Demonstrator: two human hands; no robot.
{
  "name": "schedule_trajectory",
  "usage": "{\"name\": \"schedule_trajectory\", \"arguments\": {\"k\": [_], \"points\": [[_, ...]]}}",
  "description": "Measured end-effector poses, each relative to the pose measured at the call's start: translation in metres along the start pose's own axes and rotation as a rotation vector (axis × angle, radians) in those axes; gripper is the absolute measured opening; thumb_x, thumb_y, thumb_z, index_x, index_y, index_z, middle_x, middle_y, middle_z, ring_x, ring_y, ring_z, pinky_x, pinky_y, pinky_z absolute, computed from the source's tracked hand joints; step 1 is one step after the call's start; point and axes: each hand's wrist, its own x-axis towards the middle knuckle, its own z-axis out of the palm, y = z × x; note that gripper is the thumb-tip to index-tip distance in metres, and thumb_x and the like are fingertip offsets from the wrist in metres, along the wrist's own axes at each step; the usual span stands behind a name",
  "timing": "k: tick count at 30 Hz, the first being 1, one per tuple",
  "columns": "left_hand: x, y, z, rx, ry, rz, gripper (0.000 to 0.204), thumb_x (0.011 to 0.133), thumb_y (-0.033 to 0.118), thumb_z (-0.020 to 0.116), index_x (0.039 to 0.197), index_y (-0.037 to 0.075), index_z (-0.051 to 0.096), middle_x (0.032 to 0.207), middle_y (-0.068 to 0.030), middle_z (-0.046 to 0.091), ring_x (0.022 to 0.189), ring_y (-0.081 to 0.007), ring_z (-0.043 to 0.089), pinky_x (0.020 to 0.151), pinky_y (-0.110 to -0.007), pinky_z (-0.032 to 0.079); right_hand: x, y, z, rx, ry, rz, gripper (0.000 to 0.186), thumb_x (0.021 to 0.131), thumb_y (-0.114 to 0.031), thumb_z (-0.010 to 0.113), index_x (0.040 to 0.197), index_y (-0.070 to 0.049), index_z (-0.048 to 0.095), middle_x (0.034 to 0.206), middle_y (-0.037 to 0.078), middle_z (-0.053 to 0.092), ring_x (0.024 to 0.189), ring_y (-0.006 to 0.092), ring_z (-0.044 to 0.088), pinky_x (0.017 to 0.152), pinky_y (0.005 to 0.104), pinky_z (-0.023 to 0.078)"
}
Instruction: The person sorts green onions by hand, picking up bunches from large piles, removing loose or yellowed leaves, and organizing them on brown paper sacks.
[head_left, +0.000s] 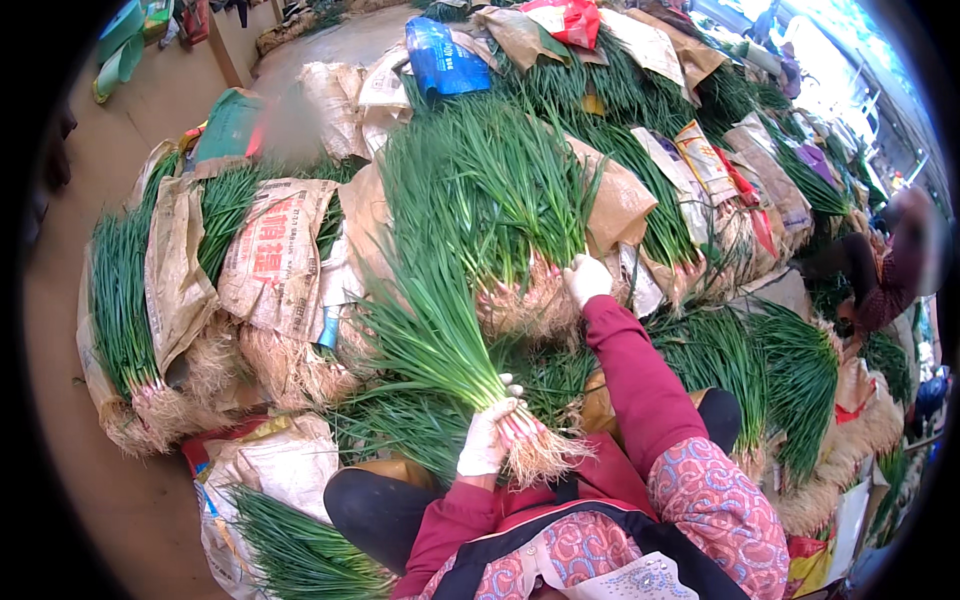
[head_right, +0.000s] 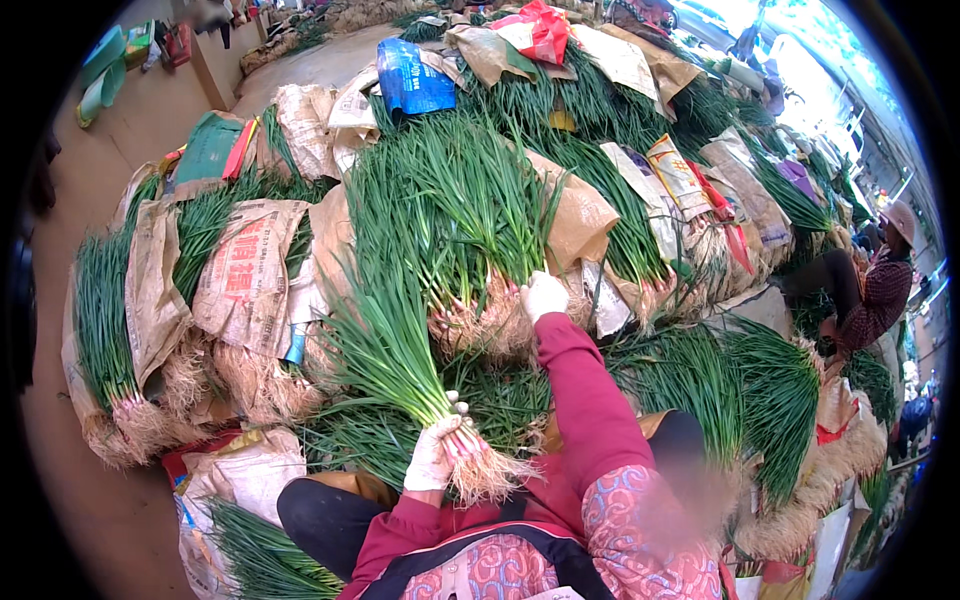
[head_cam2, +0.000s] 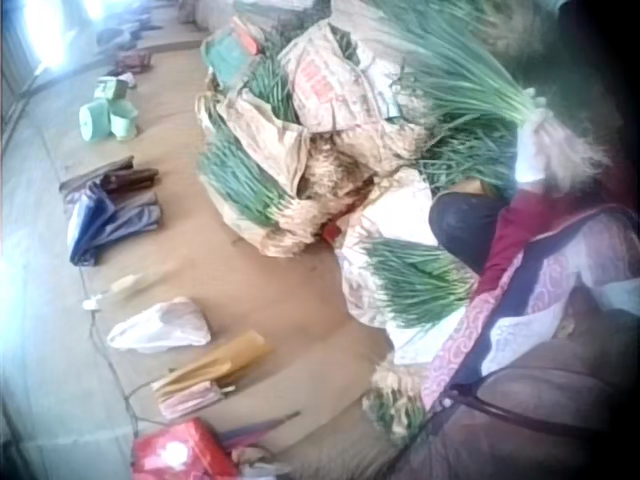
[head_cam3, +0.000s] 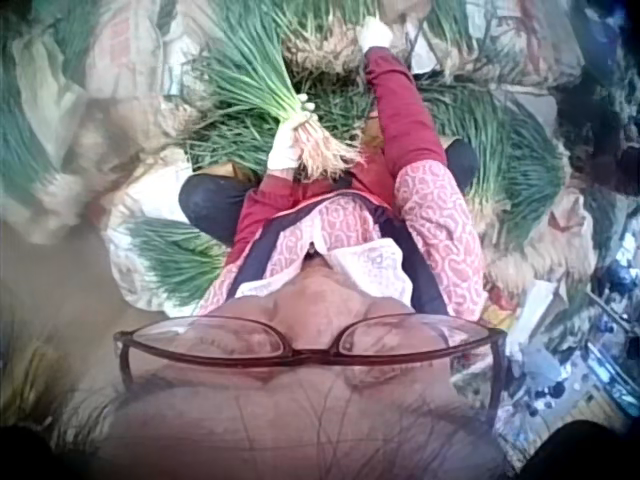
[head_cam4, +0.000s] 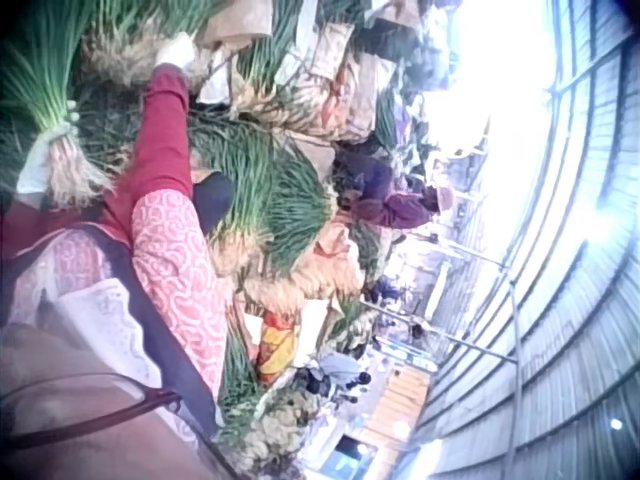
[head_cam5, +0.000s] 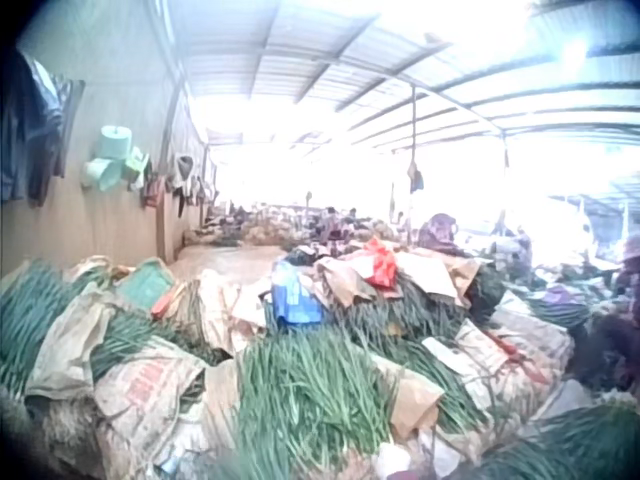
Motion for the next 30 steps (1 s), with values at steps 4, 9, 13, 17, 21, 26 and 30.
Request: {"name": "schedule_trajectory", "arguments": {"k": [4,9,13,17,21,26,30], "points": [[0.006,-0.001,-0.005,0.06,0.037,0.031,0.046,0.074,0.002,0.063,0.117,0.006,0.048,0.102,-0.0073,0.059,0.085,-0.0201,0.059,0.078,-0.037,0.052,-0.036,-0.008,-0.019,0.503,-0.025,-0.001,0.024,0.079,-0.03,0.063,0.09,-0.008,0.063,0.072,0.012,0.062,0.067,0.0252,0.06,0.064,0.0349,0.047],[0.012,-0.008,0.015,0.126,0.032,0.102,0.033,0.077,-0.002,0.054,0.11,0.002,0.05,0.113,-0.0134,0.055,0.102,-0.0229,0.054,0.088,-0.037,0.047,-0.127,-0.034,-0.068,0.423,-0.291,0.011,0.029,0.079,-0.032,0.064,0.095,-0.008,0.063,0.074,0.011,0.064,0.07,0.0223,0.062,0.067,0.0324,0.048],[0.006,-0.001,0.03,0.086,0.081,0.041,0.031,0.078,-0.002,0.054,0.108,0.001,0.049,0.117,-0.0156,0.053,0.106,-0.024,0.052,0.091,-0.039,0.045,-0.13,-0.017,-0.053,0.948,-0.405,0.148,0.018,0.081,-0.015,0.065,0.098,-0.007,0.064,0.066,0.0,0.058,0.053,0.0059,0.05,0.047,0.021,0.04],[0.014,-0.007,0.017,0.204,-0.005,0.089,0.036,0.078,0.005,0.057,0.112,-0.003,0.048,0.117,-0.0173,0.055,0.099,-0.0254,0.059,0.084,-0.037,0.05,-0.172,-0.046,-0.09,1.094,-0.624,0.191,0.015,0.086,-0.012,0.061,0.098,-0.004,0.064,0.07,-0.003,0.059,0.057,0.0028,0.048,0.05,0.0179,0.039],[0.008,-0.004,0.022,0.22,-0.047,0.019,0.036,0.078,0.004,0.057,0.113,-0.003,0.048,0.108,-0.018,0.059,0.092,-0.0262,0.061,0.079,-0.037,0.052,-0.201,-0.021,-0.065,0.888,-0.773,-0.051,0.027,0.089,-0.029,0.055,0.098,-0.004,0.064,0.073,0.003,0.063,0.071,0.012,0.057,0.068,0.0278,0.045],[0.001,-0.005,0.02,0.126,0.018,0.019,0.037,0.078,0.0,0.056,0.114,-0.001,0.048,0.11,-0.0157,0.058,0.099,-0.0282,0.059,0.08,-0.039,0.052,-0.164,-0.047,-0.038,1.136,-0.949,0.356,0.048,0.091,-0.047,0.043,0.106,-0.004,0.058,0.093,0.004,0.062,0.083,0.0148,0.056,0.07,0.0318,0.044],[0.002,-0.008,0.008,0.166,0.018,0.021,0.034,0.079,0.004,0.055,0.112,-0.004,0.05,0.095,-0.0157,0.062,0.081,-0.0324,0.064,0.071,-0.042,0.054,-0.158,-0.065,-0.011,1.611,-1.173,0.422,0.036,0.09,-0.035,0.049,0.103,-0.003,0.055,0.087,0.003,0.058,0.068,0.0078,0.052,0.057,0.0227,0.043]]}}
